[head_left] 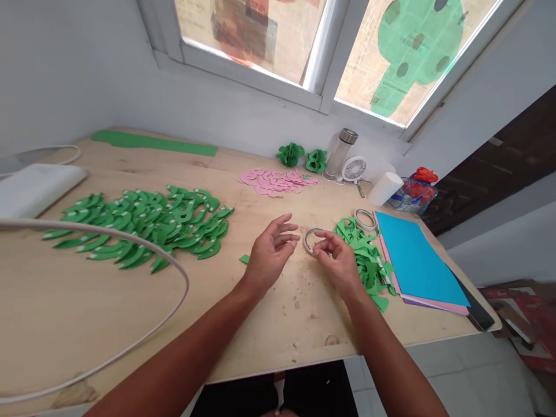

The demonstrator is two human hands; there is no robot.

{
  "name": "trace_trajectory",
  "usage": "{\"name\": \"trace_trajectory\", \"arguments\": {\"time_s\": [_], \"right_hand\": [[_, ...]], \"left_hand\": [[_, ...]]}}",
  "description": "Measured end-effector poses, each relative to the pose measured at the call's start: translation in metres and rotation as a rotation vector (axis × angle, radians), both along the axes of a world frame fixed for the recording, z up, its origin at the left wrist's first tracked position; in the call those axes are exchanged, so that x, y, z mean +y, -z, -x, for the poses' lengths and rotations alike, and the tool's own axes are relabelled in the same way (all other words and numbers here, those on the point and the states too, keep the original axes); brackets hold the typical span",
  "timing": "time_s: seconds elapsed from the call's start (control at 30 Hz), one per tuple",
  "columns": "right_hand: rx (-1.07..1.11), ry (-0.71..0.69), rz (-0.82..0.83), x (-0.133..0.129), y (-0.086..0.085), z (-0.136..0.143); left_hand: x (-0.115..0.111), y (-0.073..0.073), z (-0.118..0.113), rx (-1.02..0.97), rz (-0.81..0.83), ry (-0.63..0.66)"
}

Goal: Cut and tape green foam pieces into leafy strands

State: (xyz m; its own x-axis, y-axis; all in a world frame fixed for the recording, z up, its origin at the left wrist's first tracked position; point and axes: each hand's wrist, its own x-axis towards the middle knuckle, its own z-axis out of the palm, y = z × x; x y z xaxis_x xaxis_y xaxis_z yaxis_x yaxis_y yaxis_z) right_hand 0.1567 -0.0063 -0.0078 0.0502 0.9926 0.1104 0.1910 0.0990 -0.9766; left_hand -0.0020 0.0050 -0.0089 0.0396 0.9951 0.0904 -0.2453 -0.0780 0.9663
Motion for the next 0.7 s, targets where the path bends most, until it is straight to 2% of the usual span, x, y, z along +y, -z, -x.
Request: {"name": "trace_trajectory", "arguments": {"time_s": [0.1,0.23,0.47,0.7], "right_hand": [[0.243,-0.007,0.061,0.0,-0.009,0.009],[0.39,0.019,0.085,0.004,-0.011,0.024],[0.423,0.012,0.061,0.008,0.005,0.028],[0.409,0.044,0.046,0.006,0.006,0.025]], "left_hand": [[-0.003,-0.005,0.001,-0.053,0.006,0.035],[-0.003,-0.008,0.002,-0.082,-0.006,0.012],[-0.002,-0.011,0.003,-0.092,0.025,-0.018],[-0.003,-0.011,0.004,-0.15,0.043,-0.003]]}}
